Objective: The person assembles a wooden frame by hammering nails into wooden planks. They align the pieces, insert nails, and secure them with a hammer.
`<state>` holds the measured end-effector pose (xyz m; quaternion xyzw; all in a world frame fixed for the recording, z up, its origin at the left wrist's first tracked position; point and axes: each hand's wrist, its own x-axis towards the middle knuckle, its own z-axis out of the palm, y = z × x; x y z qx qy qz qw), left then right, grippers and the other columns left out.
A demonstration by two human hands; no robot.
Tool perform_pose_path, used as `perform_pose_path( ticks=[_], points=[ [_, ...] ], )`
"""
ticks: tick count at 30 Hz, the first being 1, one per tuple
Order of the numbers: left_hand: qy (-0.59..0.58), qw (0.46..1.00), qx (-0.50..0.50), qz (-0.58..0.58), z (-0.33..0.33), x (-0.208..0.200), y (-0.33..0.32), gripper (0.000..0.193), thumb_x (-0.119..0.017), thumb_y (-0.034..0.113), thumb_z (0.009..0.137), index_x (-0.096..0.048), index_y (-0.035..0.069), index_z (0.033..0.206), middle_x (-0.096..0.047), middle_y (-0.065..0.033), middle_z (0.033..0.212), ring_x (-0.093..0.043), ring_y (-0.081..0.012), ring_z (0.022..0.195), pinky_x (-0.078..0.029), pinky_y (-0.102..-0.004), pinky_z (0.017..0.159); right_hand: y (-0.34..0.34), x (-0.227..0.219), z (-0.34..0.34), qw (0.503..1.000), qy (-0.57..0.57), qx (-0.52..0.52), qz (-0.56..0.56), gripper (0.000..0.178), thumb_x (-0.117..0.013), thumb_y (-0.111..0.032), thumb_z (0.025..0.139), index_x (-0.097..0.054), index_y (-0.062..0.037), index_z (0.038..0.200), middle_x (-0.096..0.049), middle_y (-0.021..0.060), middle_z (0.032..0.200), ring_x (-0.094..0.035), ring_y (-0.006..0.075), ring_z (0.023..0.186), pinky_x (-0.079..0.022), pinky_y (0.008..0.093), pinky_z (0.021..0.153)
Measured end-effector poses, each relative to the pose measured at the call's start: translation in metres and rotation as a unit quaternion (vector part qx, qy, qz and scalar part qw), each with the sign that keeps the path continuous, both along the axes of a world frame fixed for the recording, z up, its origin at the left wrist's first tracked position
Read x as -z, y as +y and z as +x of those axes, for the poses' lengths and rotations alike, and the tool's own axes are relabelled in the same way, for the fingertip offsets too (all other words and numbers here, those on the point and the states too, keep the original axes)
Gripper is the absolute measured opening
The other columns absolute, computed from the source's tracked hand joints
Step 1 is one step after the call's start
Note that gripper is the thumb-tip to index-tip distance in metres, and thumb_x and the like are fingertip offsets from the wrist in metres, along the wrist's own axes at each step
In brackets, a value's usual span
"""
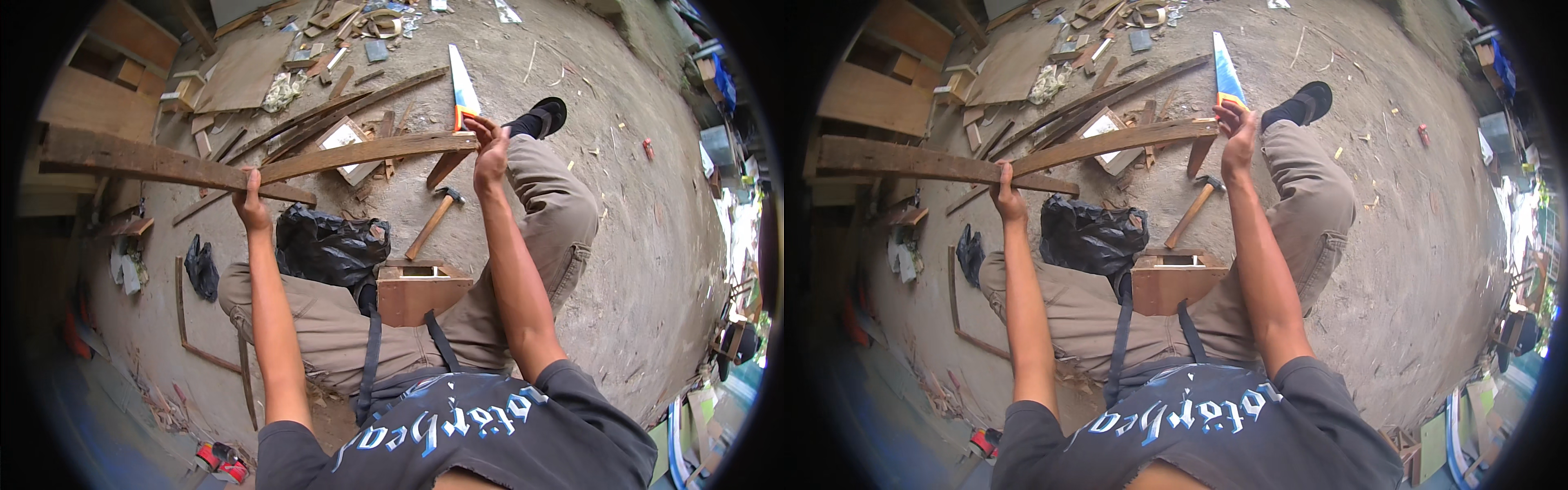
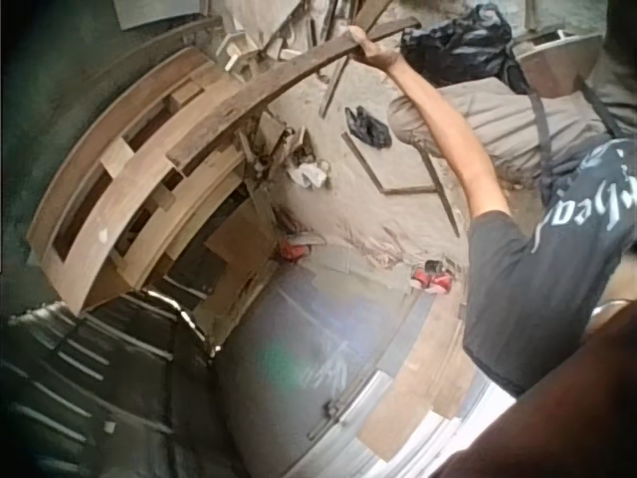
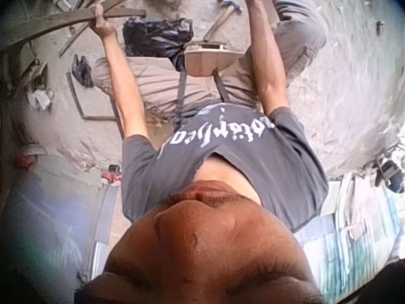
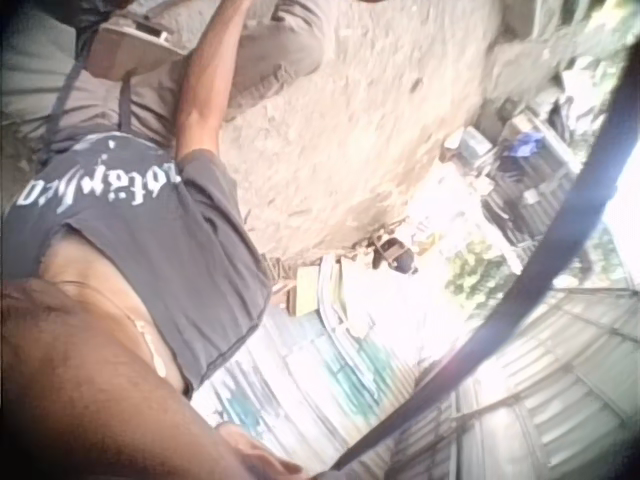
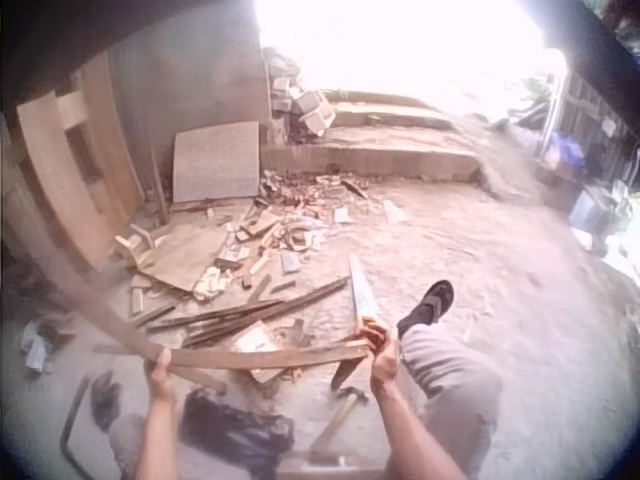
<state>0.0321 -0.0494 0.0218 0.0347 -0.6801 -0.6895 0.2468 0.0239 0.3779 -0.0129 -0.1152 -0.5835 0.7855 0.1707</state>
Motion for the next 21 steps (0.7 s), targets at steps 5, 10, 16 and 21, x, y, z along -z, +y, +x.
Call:
perform_pose_path(
  ticks=[5, 10, 16, 21],
  points=[
    [-0.011, 1.0, 0.006, 0.012, -0.002, -0.01, 0.007, 0.024, -0.061, 0.024, 0.093, -0.062, 0.001, 0.1, -0.058, -0.0034, 0.097, -0.053, -0.0155, 0.094, -0.039, -0.0303, 0.091, -0.005, 0.071, 0.017, 0.961, -0.239, 0.039, 0.135, 0.063, -0.065, -0.007, 0.079, -0.04, -0.0023, 0.136, -0.057, 0.0195, 0.122, -0.06, 0.0256, 0.107, -0.047, 0.0361, 0.094],
    [-0.023, 0.999, 0.008, 0.033, -0.01, -0.011, 0.012, 0.024, -0.064, 0.024, 0.092, -0.063, 0.002, 0.102, -0.058, -0.0027, 0.099, -0.052, -0.0147, 0.096, -0.038, -0.0298, 0.092, -0.01, 0.061, 0.015, 0.95, -0.071, -0.129, 0.275, 0.091, -0.067, 0.0, 0.07, -0.025, -0.0093, 0.151, -0.051, 0.0228, 0.129, -0.055, 0.0314, 0.118, -0.048, 0.0409, 0.097],
    [-0.01, 0.999, 0.035, -0.021, -0.016, 0.006, -0.019, 0.051, -0.054, 0.052, 0.098, -0.061, 0.004, 0.111, -0.058, -0.0018, 0.104, -0.052, -0.0135, 0.102, -0.037, -0.0301, 0.094, 0.011, 0.025, 0.006, 0.94, -0.036, -0.234, 0.246, 0.095, -0.061, -0.006, 0.073, -0.014, -0.0057, 0.155, -0.038, 0.0207, 0.144, -0.035, 0.03, 0.138, -0.027, 0.0418, 0.115],
    [0.027, 0.991, 0.075, 0.111, -0.008, 0.014, -0.01, 0.078, -0.042, 0.077, 0.09, -0.052, 0.007, 0.121, -0.057, -0.0041, 0.11, -0.052, -0.0184, 0.108, -0.037, -0.0357, 0.098, -0.009, -0.069, 0.012, 0.977, 0.144, -0.159, -0.017, 0.081, -0.05, -0.024, 0.082, -0.019, -0.0078, 0.155, -0.03, 0.0207, 0.157, -0.028, 0.0281, 0.146, -0.011, 0.0388, 0.122]
  ],
)
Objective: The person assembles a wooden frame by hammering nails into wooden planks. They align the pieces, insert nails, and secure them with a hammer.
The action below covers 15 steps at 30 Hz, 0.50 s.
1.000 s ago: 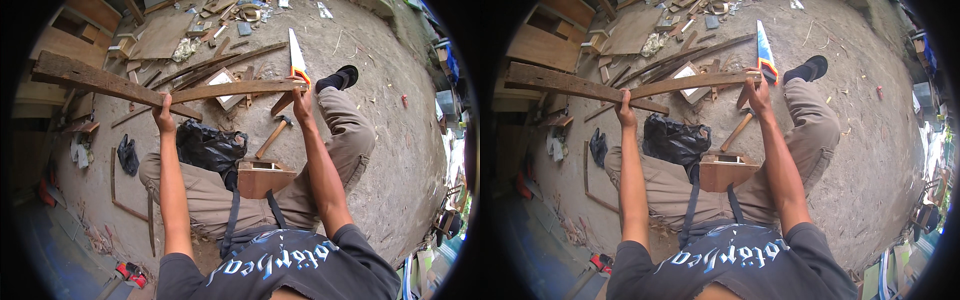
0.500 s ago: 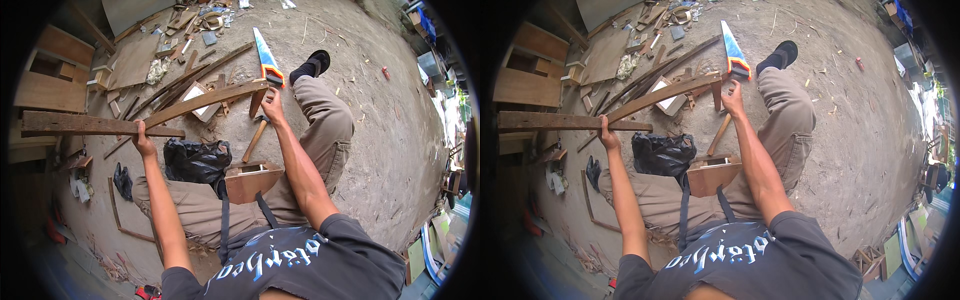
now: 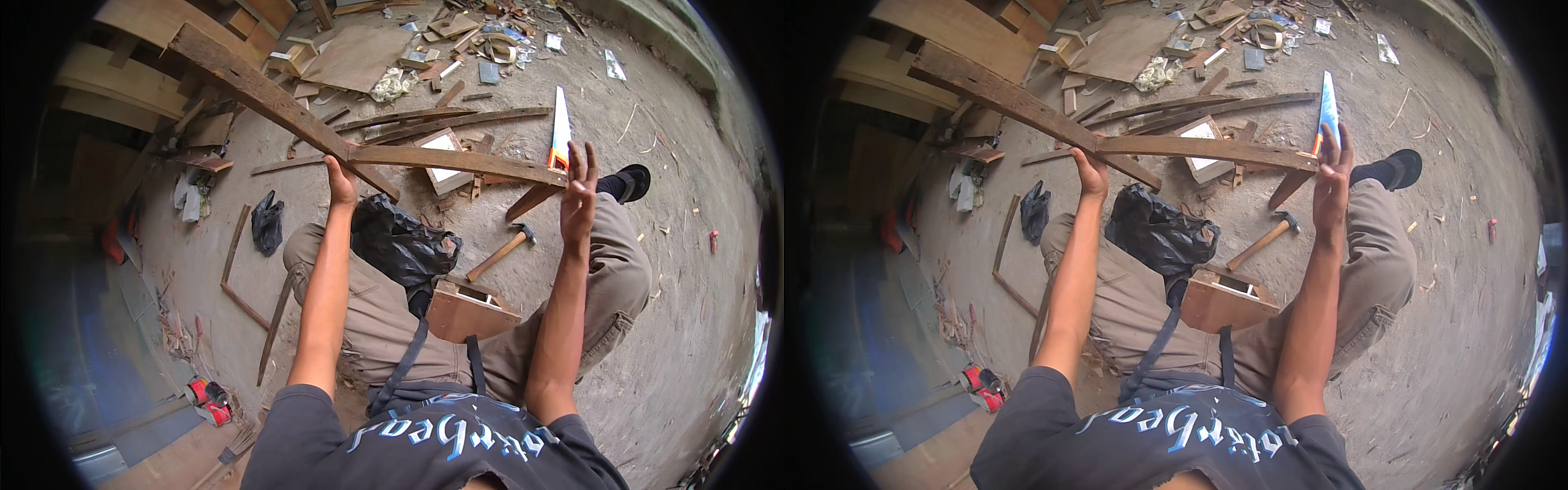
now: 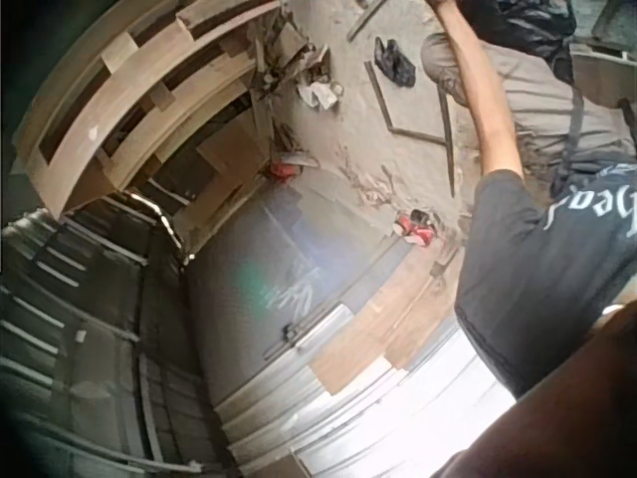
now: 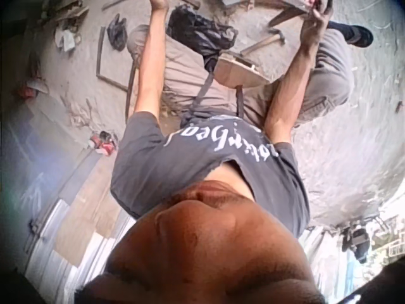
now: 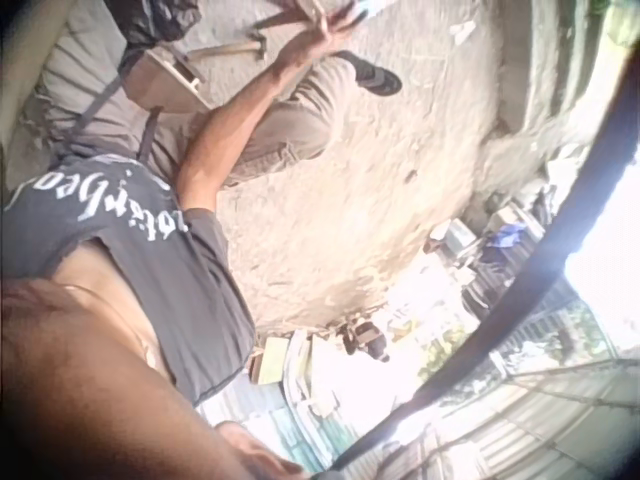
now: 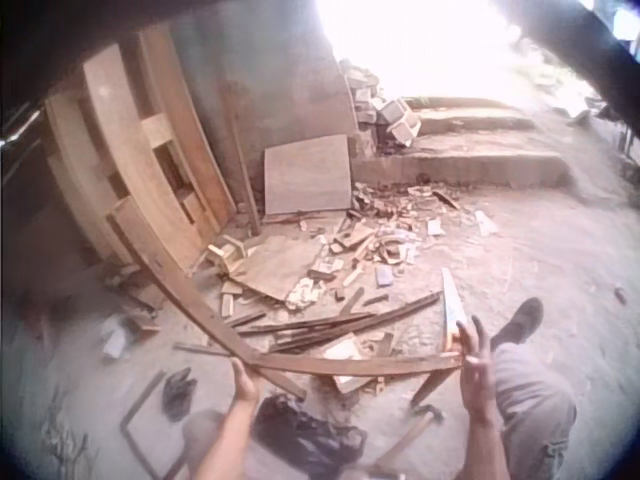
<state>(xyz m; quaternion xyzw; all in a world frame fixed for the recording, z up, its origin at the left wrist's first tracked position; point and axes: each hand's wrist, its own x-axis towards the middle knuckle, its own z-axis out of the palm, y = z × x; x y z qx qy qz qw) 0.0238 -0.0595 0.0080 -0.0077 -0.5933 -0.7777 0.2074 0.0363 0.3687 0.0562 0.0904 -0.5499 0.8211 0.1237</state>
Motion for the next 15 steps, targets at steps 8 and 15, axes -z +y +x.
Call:
perform_pose_path(
  ticks=[8, 15],
  points=[
    [-0.017, 0.993, 0.031, -0.113, 0.011, -0.011, -0.001, 0.062, -0.071, 0.053, 0.086, -0.055, 0.005, 0.121, -0.059, -0.0005, 0.106, -0.052, -0.0123, 0.104, -0.039, -0.0305, 0.092, -0.02, 0.005, -0.005, 0.958, -0.053, 0.121, 0.256, 0.026, -0.066, -0.025, 0.096, -0.063, -0.0009, 0.088, -0.059, -0.0008, 0.075, -0.051, 0.0052, 0.069, -0.041, 0.022, 0.062],
    [-0.094, 0.974, 0.067, -0.196, 0.012, -0.031, 0.0, 0.059, -0.091, 0.011, 0.069, -0.058, 0.005, 0.118, -0.065, 0.0001, 0.1, -0.059, -0.0112, 0.096, -0.049, -0.0292, 0.085, -0.02, 0.012, -0.01, 0.955, -0.048, 0.139, 0.257, 0.026, -0.066, -0.023, 0.096, -0.061, -0.0013, 0.082, -0.058, -0.0007, 0.074, -0.05, 0.0051, 0.069, -0.04, 0.0215, 0.062]
  ],
)
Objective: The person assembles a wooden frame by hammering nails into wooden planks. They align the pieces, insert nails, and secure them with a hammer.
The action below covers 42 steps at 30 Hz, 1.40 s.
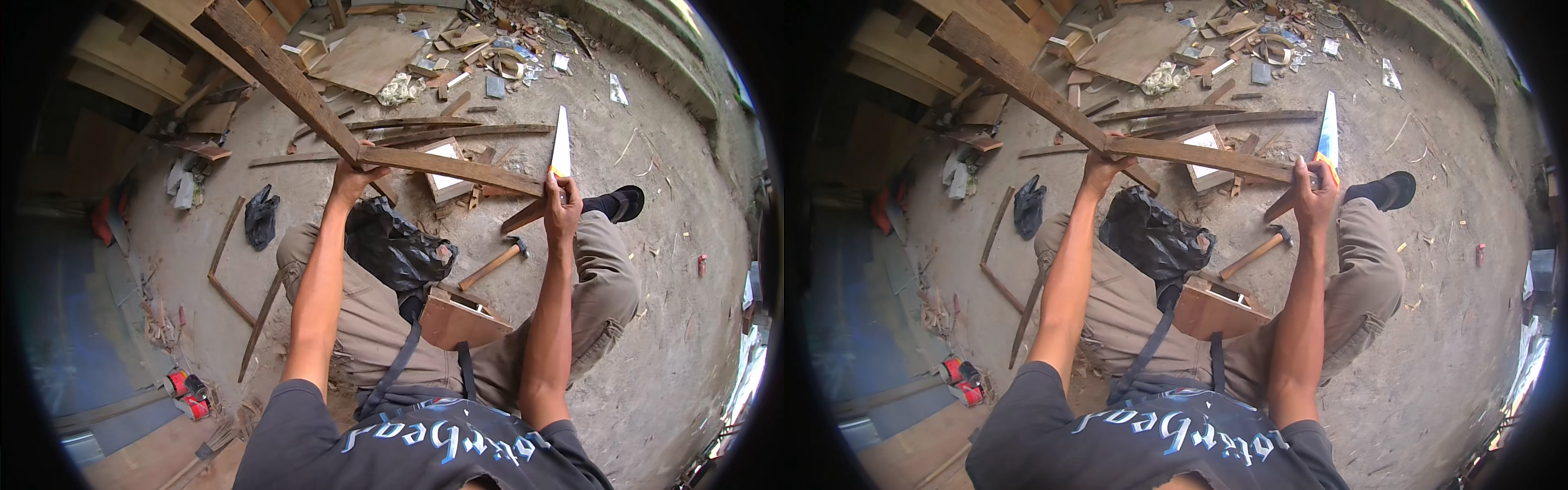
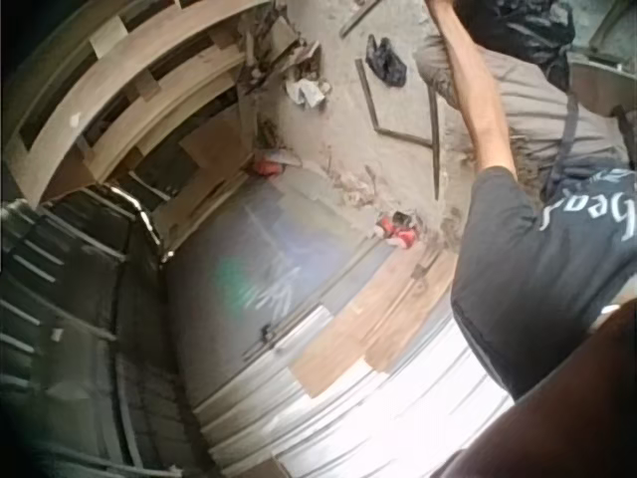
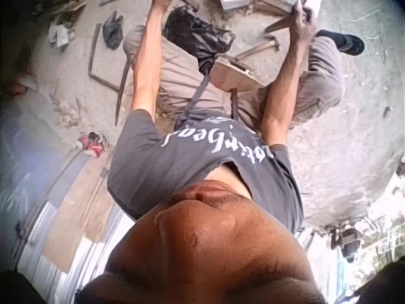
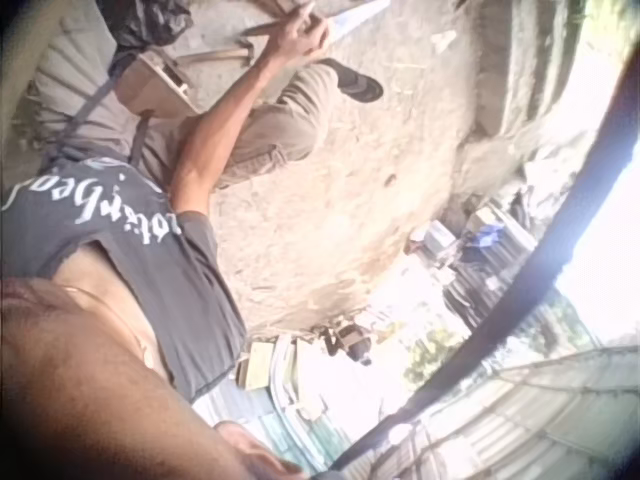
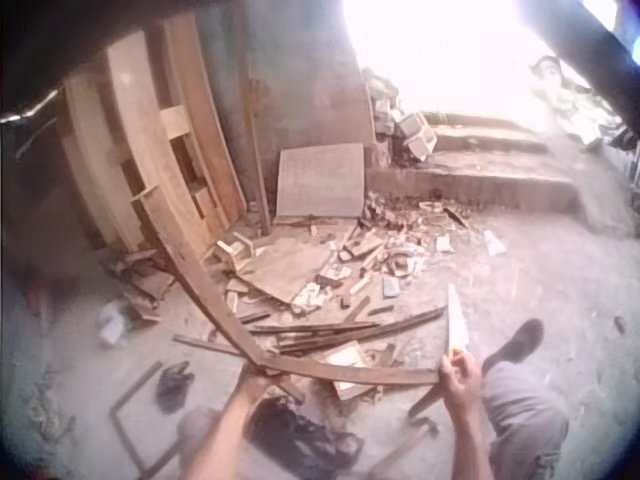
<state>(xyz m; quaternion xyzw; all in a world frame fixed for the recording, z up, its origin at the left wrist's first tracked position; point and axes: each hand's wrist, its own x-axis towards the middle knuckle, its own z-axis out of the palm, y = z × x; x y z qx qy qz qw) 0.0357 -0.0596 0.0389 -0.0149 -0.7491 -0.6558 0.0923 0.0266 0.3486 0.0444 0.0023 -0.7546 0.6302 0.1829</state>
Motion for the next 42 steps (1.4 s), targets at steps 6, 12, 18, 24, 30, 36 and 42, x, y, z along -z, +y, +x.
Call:
perform_pose_path(
  ticks=[6, 12, 18, 24, 30, 36, 42],
  points=[
    [0.098, 0.987, 0.019, -0.122, -0.022, -0.052, 0.01, 0.052, -0.092, 0.014, 0.069, -0.06, 0.004, 0.108, -0.068, -0.0007, 0.092, -0.062, -0.0116, 0.087, -0.051, -0.0298, 0.081, 0.015, 0.003, -0.009, 0.998, 0.046, 0.047, -0.014, 0.026, -0.064, -0.022, 0.096, -0.059, -0.0021, 0.081, -0.053, -0.004, 0.074, -0.047, 0.0059, 0.075, -0.038, 0.0232, 0.067],
    [0.133, 0.942, 0.048, -0.305, -0.048, -0.142, 0.017, 0.057, -0.091, 0.035, 0.069, -0.061, 0.003, 0.106, -0.066, -0.0033, 0.077, -0.06, -0.0155, 0.069, -0.051, -0.0322, 0.067, 0.013, 0.029, -0.015, 0.986, 0.015, 0.011, -0.163, 0.024, -0.061, -0.022, 0.098, -0.058, -0.0072, 0.079, -0.046, -0.008, 0.079, -0.039, 0.0031, 0.075, -0.031, 0.0202, 0.066],
    [0.248, 0.859, 0.096, -0.438, -0.059, -0.195, 0.097, 0.069, -0.093, 0.037, 0.063, -0.062, 0.003, 0.115, -0.071, -0.0094, 0.091, -0.069, -0.0225, 0.08, -0.053, -0.0355, 0.07, 0.011, 0.127, -0.022, 0.921, -0.068, -0.011, -0.382, 0.031, -0.055, -0.035, 0.099, -0.062, -0.0051, 0.104, -0.062, 0.0031, 0.094, -0.06, 0.0138, 0.088, -0.048, 0.0293, 0.08],
    [0.104, 0.825, 0.169, -0.529, -0.064, -0.174, 0.151, 0.07, -0.083, 0.054, 0.07, -0.062, 0.003, 0.112, -0.071, -0.0149, 0.082, -0.071, -0.0309, 0.08, -0.053, -0.0423, 0.073, 0.03, 0.152, -0.004, 0.912, -0.263, 0.126, -0.288, 0.051, -0.055, -0.054, 0.096, -0.059, -0.0066, 0.113, -0.068, 0.0083, 0.104, -0.063, 0.0178, 0.098, -0.05, 0.0367, 0.082],
    [0.086, 0.76, 0.221, -0.605, -0.058, -0.158, 0.207, 0.063, -0.076, 0.057, 0.076, -0.06, 0.007, 0.111, -0.07, -0.0183, 0.083, -0.069, -0.0372, 0.089, -0.055, -0.047, 0.078, 0.039, 0.175, 0.003, 0.962, -0.267, 0.047, 0.042, 0.047, -0.065, -0.045, 0.093, -0.065, 0.0006, 0.107, -0.071, 0.0103, 0.095, -0.068, 0.0213, 0.085, -0.054, 0.0334, 0.073],
    [0.101, 0.729, 0.261, -0.624, -0.042, -0.136, 0.239, 0.063, -0.074, 0.058, 0.077, -0.057, 0.008, 0.112, -0.07, -0.0179, 0.093, -0.068, -0.0381, 0.092, -0.055, -0.0486, 0.077, 0.036, 0.089, 0.041, 0.886, -0.28, -0.26, 0.264, 0.051, -0.068, -0.043, 0.088, -0.067, 0.0055, 0.105, -0.071, 0.0238, 0.102, -0.07, 0.0349, 0.096, -0.054, 0.041, 0.083],
    [0.061, 0.685, 0.336, -0.644, -0.027, -0.114, 0.252, 0.058, -0.074, 0.054, 0.079, -0.055, 0.008, 0.109, -0.069, -0.0175, 0.089, -0.069, -0.037, 0.091, -0.055, -0.0479, 0.076, 0.063, 0.068, 0.062, 0.882, -0.265, -0.309, 0.238, 0.053, -0.064, -0.045, 0.093, -0.064, 0.0046, 0.113, -0.07, 0.0224, 0.107, -0.068, 0.0321, 0.1, -0.053, 0.0399, 0.087]
  ],
)
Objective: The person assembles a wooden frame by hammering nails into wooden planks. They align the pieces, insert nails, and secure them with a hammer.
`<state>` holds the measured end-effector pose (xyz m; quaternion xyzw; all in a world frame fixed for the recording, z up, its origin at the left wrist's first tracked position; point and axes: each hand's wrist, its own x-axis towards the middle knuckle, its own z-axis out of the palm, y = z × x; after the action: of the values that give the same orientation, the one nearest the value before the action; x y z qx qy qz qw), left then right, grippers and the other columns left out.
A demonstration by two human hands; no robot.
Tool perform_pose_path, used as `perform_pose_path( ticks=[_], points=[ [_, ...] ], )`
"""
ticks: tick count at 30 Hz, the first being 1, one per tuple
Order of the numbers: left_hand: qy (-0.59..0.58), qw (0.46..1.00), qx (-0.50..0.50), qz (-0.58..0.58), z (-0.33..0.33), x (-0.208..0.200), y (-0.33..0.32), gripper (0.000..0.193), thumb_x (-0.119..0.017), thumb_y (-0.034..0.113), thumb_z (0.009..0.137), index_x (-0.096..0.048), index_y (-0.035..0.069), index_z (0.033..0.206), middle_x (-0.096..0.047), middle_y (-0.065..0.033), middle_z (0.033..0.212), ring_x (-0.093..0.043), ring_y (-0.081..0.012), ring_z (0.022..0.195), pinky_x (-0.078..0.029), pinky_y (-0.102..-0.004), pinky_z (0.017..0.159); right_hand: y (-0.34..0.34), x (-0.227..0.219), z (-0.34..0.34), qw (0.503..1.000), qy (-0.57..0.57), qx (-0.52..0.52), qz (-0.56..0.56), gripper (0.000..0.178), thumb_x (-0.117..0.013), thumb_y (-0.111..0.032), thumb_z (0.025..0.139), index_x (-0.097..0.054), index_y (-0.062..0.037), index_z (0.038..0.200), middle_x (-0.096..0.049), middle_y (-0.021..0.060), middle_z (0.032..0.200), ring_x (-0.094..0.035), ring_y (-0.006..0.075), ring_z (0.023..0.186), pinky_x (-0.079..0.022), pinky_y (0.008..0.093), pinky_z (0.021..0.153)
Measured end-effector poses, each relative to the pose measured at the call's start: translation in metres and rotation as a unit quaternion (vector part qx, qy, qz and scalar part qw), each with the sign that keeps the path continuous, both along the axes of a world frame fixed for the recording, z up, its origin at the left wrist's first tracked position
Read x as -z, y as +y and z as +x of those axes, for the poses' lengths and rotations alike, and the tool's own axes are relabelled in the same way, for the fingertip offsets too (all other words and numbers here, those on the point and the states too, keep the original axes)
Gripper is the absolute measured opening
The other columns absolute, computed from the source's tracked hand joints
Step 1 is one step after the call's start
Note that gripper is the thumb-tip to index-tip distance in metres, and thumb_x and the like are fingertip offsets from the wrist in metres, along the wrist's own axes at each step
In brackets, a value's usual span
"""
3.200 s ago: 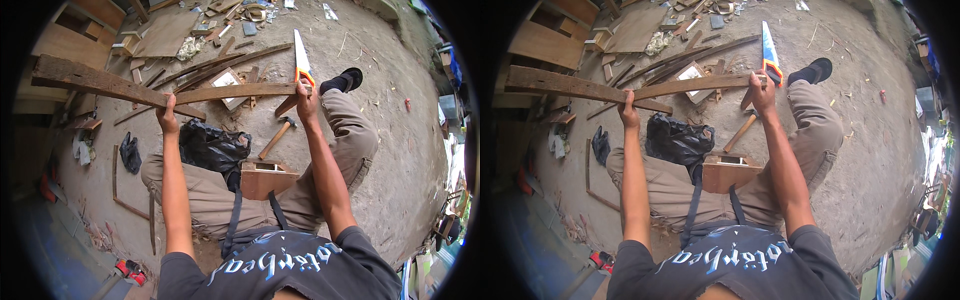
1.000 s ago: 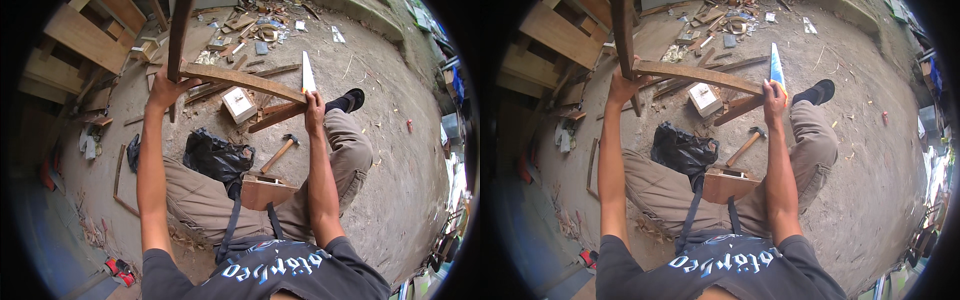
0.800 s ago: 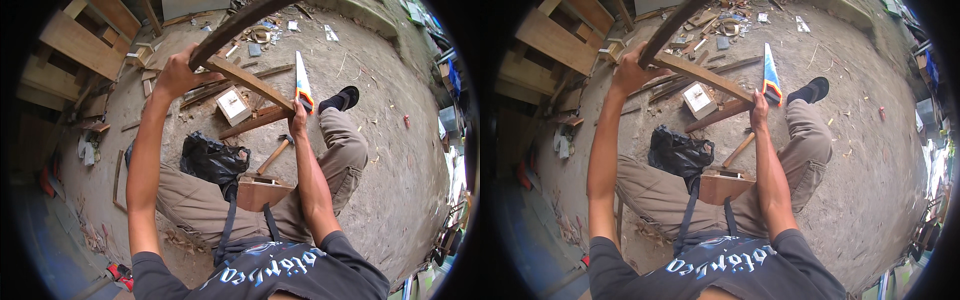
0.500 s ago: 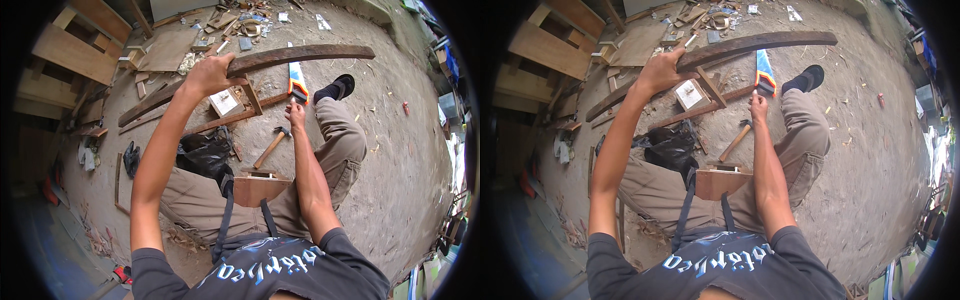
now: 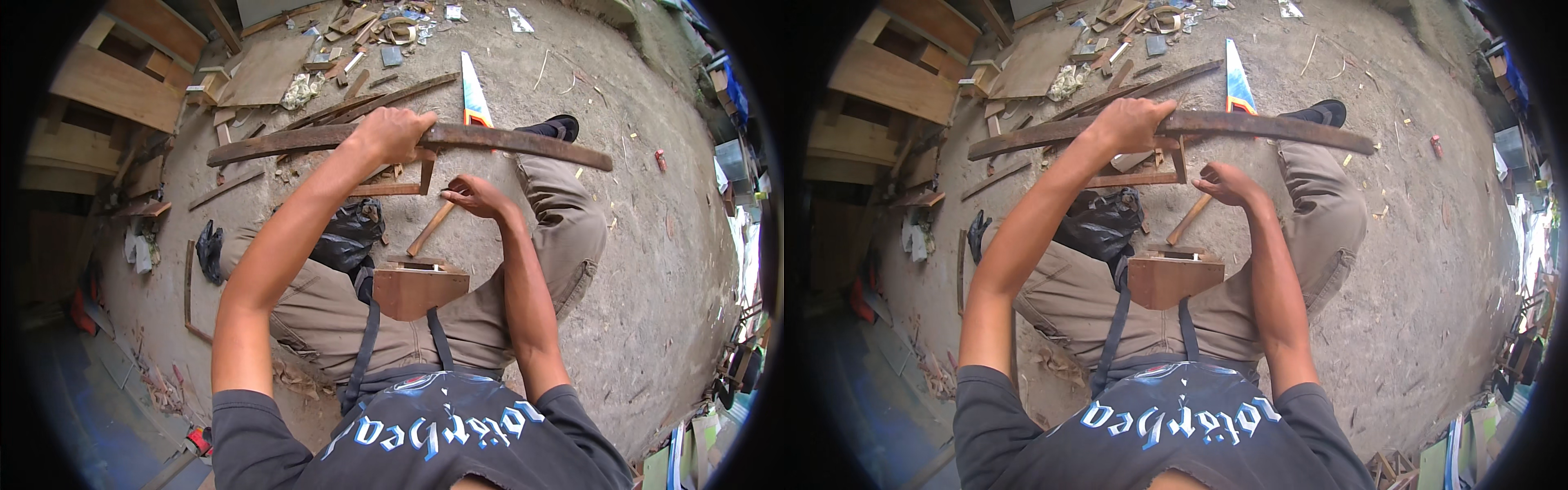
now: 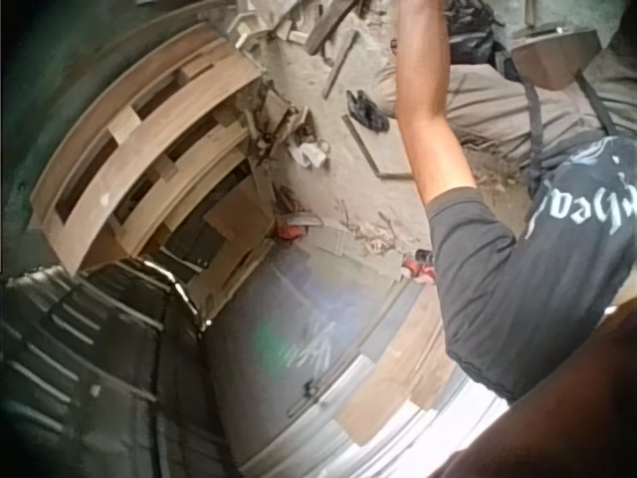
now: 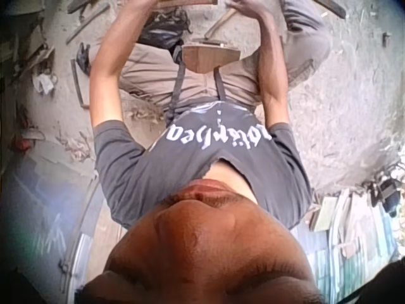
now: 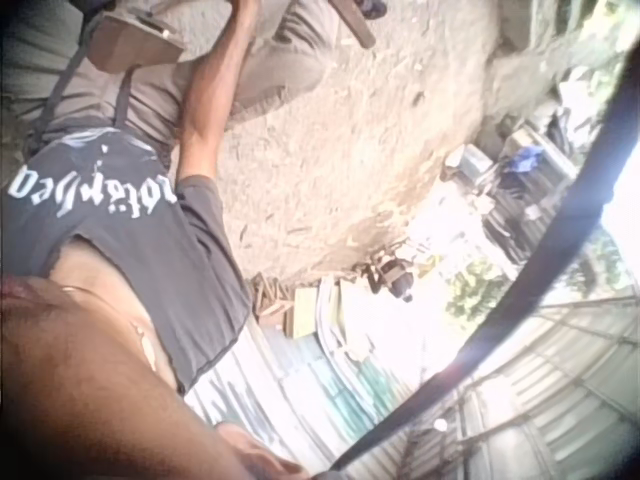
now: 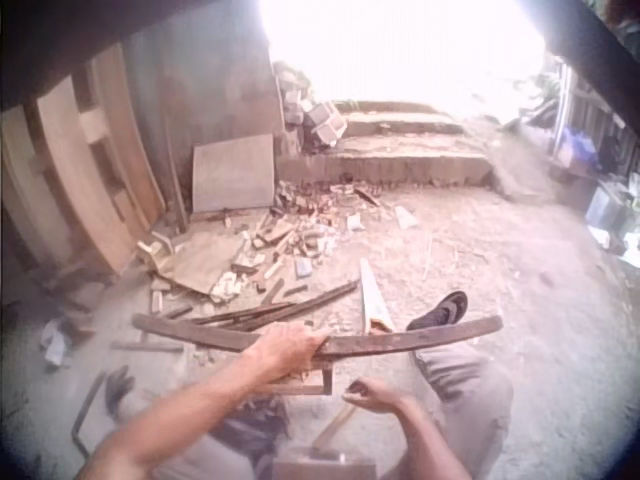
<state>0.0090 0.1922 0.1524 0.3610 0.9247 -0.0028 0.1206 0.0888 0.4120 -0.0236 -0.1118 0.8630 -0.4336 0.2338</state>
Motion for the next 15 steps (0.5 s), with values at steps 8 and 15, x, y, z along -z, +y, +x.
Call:
perform_pose_path(
  ticks=[8, 15],
  points=[
    [0.0, 1.0, 0.004, -0.002, 0.016, 0.036, -0.017, 0.056, -0.076, 0.049, 0.078, -0.055, 0.008, 0.11, -0.068, -0.0178, 0.089, -0.068, -0.0381, 0.089, -0.055, -0.0478, 0.075, 0.002, -0.04, 0.043, 0.995, -0.042, -0.005, -0.091, 0.059, -0.063, -0.047, 0.094, -0.058, 0.003, 0.124, -0.066, 0.0238, 0.118, -0.066, 0.0344, 0.109, -0.053, 0.0411, 0.091],
    [-0.007, 1.0, -0.007, 0.018, 0.015, 0.04, -0.026, 0.054, -0.076, 0.044, 0.079, -0.053, 0.007, 0.111, -0.068, -0.0184, 0.089, -0.068, -0.0391, 0.087, -0.055, -0.0483, 0.072, -0.03, -0.138, 0.026, 0.96, 0.213, 0.11, -0.142, 0.025, -0.068, -0.02, 0.094, -0.067, 0.0005, 0.107, -0.071, 0.0112, 0.098, -0.068, 0.0199, 0.092, -0.053, 0.0317, 0.083]
  ],
)
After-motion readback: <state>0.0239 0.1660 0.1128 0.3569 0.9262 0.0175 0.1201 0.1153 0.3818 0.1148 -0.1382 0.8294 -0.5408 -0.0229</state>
